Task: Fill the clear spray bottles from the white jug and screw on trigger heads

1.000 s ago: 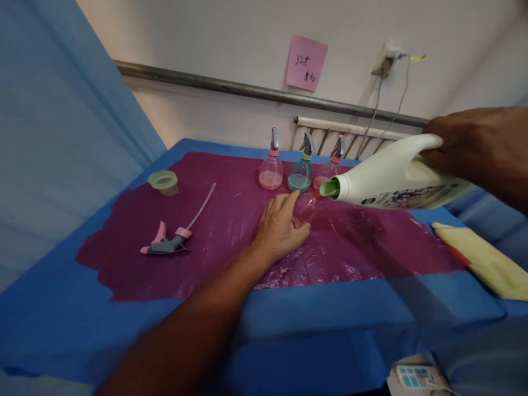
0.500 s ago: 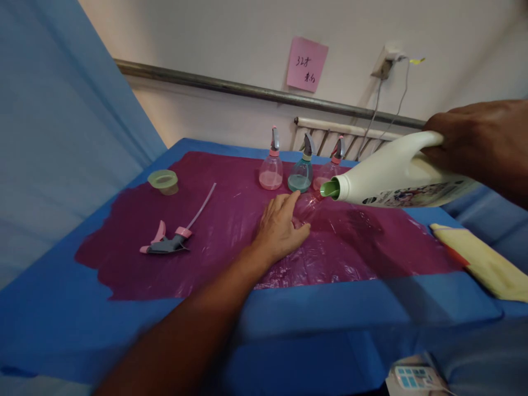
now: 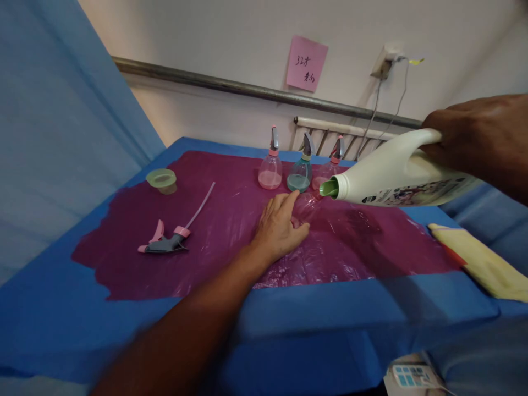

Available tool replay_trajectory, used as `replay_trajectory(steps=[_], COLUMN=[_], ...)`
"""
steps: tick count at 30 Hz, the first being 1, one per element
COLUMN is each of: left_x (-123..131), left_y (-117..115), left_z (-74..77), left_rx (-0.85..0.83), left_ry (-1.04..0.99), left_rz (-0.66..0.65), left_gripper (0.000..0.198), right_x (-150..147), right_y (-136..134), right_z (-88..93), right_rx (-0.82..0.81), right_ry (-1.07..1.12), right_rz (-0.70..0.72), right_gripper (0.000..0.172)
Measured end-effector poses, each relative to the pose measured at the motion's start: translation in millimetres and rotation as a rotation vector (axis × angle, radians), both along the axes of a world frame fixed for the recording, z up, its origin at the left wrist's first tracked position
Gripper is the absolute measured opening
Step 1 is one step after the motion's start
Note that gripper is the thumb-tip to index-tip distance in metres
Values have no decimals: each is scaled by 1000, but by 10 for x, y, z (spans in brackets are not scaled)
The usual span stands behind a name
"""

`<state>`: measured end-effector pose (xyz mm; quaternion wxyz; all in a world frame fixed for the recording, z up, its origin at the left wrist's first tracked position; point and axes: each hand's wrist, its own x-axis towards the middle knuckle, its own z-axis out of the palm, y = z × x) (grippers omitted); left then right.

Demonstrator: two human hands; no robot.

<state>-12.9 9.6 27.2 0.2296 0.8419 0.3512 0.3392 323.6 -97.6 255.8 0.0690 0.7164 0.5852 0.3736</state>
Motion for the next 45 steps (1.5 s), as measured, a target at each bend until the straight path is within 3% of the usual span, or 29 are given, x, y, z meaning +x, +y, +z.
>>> replay_trajectory(steps=[11,21,37,45], left_x=[2,11,0,1], left_y=[15,4,1,8], left_z=[-16,-2,1,-18], left_rx=[9,2,26,35], left_ry=[-9,-5,17,11], left_rz=[-10,-5,-3,-10], left_gripper=[85,85,86,85], right_x=[-52,16,-186,-195], right_y=[-30,-14,-80,-103], right_z=[31,18,94,108], right_rx=[-2,15,-105,-100], right_ry=[-50,3,-88,-70], right_rz=[20,51,-35,-8], right_gripper=[44,32,64,70])
